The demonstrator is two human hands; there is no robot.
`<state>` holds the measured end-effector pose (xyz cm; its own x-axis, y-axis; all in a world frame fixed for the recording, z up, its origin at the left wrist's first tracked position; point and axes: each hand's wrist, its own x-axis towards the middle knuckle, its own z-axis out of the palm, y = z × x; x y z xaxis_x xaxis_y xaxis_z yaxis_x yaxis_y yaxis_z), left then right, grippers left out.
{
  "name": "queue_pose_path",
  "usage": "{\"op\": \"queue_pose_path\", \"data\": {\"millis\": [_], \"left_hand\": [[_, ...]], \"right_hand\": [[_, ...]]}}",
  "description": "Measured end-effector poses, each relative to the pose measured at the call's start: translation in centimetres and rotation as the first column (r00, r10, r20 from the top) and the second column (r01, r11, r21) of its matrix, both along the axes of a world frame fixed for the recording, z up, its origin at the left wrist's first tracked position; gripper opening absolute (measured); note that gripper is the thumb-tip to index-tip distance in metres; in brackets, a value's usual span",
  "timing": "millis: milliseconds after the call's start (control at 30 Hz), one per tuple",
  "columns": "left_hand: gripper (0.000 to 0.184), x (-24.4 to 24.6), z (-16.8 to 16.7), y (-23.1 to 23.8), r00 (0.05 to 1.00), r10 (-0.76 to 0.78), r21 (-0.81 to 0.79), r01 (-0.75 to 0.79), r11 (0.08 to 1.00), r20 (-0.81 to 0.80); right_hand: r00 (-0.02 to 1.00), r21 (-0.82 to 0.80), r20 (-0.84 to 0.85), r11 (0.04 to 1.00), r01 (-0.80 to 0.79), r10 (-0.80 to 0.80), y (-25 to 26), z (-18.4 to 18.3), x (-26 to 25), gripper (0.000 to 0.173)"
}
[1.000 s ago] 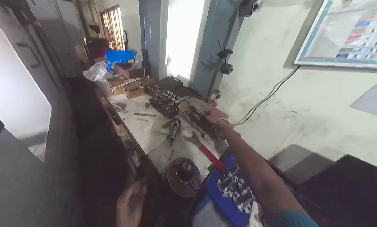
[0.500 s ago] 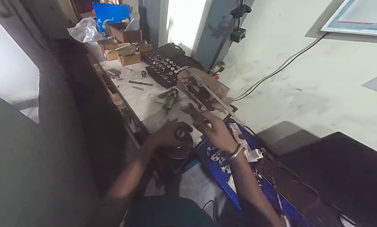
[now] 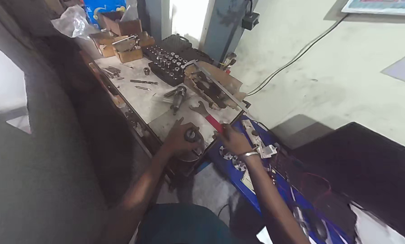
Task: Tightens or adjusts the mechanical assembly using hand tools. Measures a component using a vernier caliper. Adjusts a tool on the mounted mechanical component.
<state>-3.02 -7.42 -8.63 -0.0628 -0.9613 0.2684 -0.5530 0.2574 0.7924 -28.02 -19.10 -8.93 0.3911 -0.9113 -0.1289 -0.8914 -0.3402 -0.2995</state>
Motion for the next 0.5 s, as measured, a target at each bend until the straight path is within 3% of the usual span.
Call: {"op": "queue_pose_path", "data": {"millis": [167,233,300,333,400,433,500], "left_hand": [[0.06,0.7,-0.3,-0.1,0.988,-0.107,0.05,0.113,0.992,-0.108],[0.075,1.6,-0.1,0.4,0.956,-0.188,0.043,0.202,0.978,-0.223],[0.077,2.4,-0.1,1.3,0.912,-0.191,-0.019,0.198,0.98,-0.362],[0.074,2.9,-0.1,1.7,0.901,-0.171,-0.049,0.165,0.985,-0.399],[0.062,3.6,-0.6,2.8,0.898,-0.077,-0.088,0.042,0.995,-0.433],[0.051,3.6,-0.9,3.5,0.882,-0.004,-0.1,-0.049,0.994,-0.471],[0.031,3.1,-0.7,4.8,0.839,0.151,-0.139,-0.259,0.956,-0.523]], "right_hand": [[0.994,-0.03,-0.058,0.995,0.092,-0.094,0.7,2.0,1.4,0.063],[0.987,-0.051,0.123,0.992,0.112,-0.105,2.3,2.6,-0.4,0.056],[0.924,-0.071,0.37,0.989,0.128,-0.093,5.6,2.7,-3.0,0.051],[0.874,-0.04,0.479,0.993,0.115,-0.082,7.5,2.7,-4.3,0.049],[0.726,0.17,0.677,0.985,0.005,-0.12,11.2,2.7,-6.6,0.044],[0.647,0.275,0.743,0.959,-0.061,-0.172,13.1,2.5,-7.2,0.04],[0.502,0.335,0.837,0.93,-0.153,-0.219,16.3,2.1,-7.0,0.026]]}}
